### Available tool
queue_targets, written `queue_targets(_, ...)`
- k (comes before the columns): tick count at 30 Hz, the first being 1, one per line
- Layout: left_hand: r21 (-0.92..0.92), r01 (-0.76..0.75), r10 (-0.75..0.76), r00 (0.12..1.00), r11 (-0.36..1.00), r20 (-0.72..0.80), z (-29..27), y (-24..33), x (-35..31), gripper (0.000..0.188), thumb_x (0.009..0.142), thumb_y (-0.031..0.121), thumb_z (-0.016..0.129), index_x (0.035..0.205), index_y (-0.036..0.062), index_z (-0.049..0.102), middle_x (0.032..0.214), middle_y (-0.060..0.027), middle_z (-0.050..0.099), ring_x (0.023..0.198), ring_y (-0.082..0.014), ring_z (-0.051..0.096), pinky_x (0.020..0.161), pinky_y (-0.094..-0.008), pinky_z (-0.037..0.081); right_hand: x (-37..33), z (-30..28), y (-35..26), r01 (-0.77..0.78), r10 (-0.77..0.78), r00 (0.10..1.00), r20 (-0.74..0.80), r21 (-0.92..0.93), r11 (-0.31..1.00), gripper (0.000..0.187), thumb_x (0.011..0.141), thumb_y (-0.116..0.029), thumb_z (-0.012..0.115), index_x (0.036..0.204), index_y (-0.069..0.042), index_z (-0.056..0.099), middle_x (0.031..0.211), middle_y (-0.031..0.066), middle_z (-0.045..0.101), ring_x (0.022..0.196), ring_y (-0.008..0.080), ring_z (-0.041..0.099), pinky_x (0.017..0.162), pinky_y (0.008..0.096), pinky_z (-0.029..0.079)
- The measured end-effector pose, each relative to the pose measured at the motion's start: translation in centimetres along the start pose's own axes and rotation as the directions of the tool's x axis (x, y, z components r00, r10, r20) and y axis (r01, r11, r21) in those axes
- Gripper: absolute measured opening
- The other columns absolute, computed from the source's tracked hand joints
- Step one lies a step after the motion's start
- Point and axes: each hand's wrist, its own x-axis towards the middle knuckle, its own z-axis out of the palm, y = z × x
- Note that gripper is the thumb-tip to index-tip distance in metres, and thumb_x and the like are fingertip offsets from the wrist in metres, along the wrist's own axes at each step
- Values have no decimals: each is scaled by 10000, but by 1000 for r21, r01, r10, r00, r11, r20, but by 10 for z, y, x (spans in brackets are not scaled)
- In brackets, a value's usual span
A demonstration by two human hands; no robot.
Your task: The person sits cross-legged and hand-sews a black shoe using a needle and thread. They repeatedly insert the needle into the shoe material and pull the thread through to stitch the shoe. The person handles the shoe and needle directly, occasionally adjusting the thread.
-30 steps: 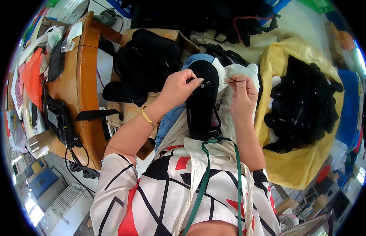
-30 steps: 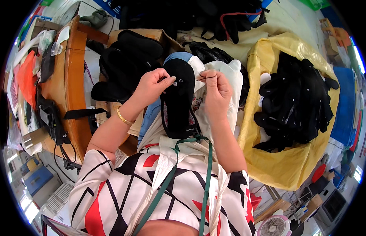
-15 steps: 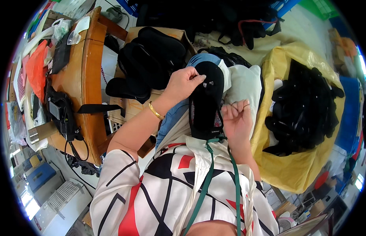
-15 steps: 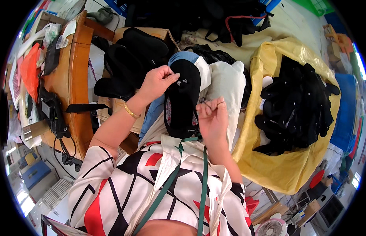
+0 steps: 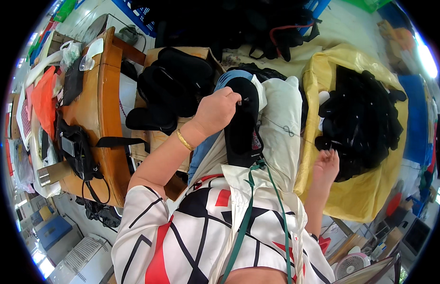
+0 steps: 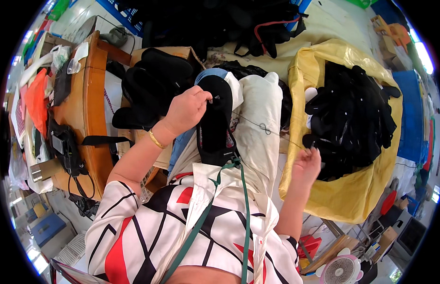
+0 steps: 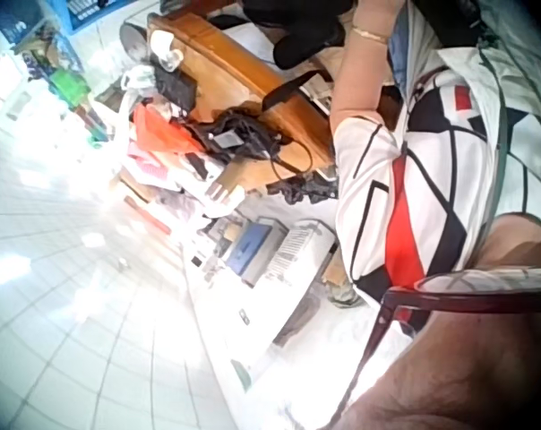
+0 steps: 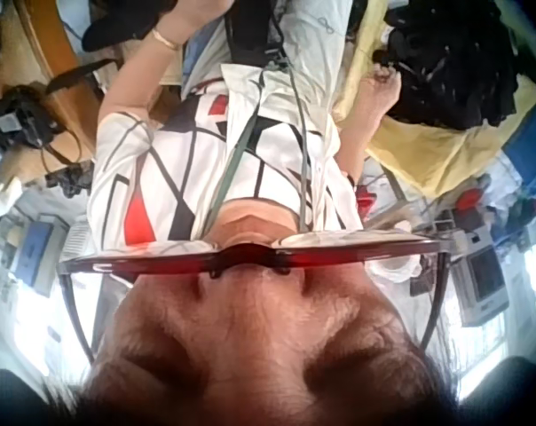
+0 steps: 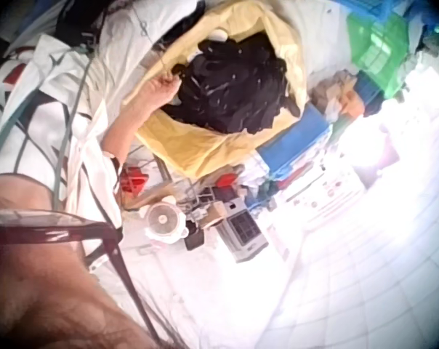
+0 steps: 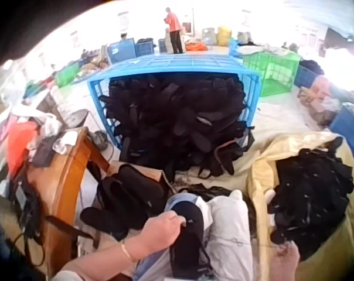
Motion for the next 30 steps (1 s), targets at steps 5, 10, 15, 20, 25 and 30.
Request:
queue_targets(5, 64, 52, -58, 994, 997, 92, -14, 22, 9, 364, 858, 426, 691, 895, 69, 634, 841, -86, 596, 764, -275, 647, 620, -359, 537, 6, -116, -28, 252, -243, 885, -398, -30, 967, 129, 960, -120, 601, 920, -6, 556, 770, 30, 530, 695, 131, 519, 866, 368, 575)
queue_targets(10, 373, 111, -164, 980, 921, 112, -2, 41, 18, 568, 807, 609, 681, 826, 47, 596, 806, -105, 613, 727, -286, 654, 608, -367, 531, -18, -85, 13, 165, -226, 961, -162, -321, 933, 121, 976, -108, 590, 993, 6, 554, 835, 52, 552, 743, 139, 566, 861, 390, 578)
queue_targets(15, 339, 134, -182, 976, 931, 115, 9, 32, 31, 509, 839, 536, 685, 802, 37, 592, 769, -127, 631, 709, -307, 655, 584, -373, 521, -36, 26, 57, 108, -60, 992, 108, -520, 847, 195, 995, -119, 584, 1135, 16, 577, 936, 80, 619, 852, 140, 626, 828, 311, 555)
queue_targets(20, 90, 208, -212, 977, 974, 38, 1, 17, 23, 300, 841, 290, 693, 795, 0, 631, 714, -136, 637, 657, -290, 649, 593, -368, 521, -45, 124, 91, 55, 262, 903, 340, -697, 715, 157, 992, -172, 606, 1074, -41, 626, 745, 28, 620, 651, 100, 604, 629, 243, 526)
queue_targets(25, -341, 570, -538, 821, 748, 191, -2, 2, 13, 232, 843, 180, 702, 790, -27, 613, 615, -61, 582, 547, -128, 583, 542, -274, 483, -50, 174, 127, 81, 487, 784, 385, -841, 534, 107, 975, -151, 594, 1019, -63, 636, 701, 24, 626, 588, 96, 589, 535, 236, 468)
queue_targets(30, -571, 662, -624, 720, 486, 304, -3, 9, 11, 199, 885, 155, 702, 781, 7, 619, 663, 22, 597, 556, -43, 580, 490, -198, 457, -57, 180, 150, 324, 422, 734, 532, -820, 471, 98, 939, -110, 590, 981, -24, 612, 676, 76, 626, 601, 141, 619, 560, 298, 483)
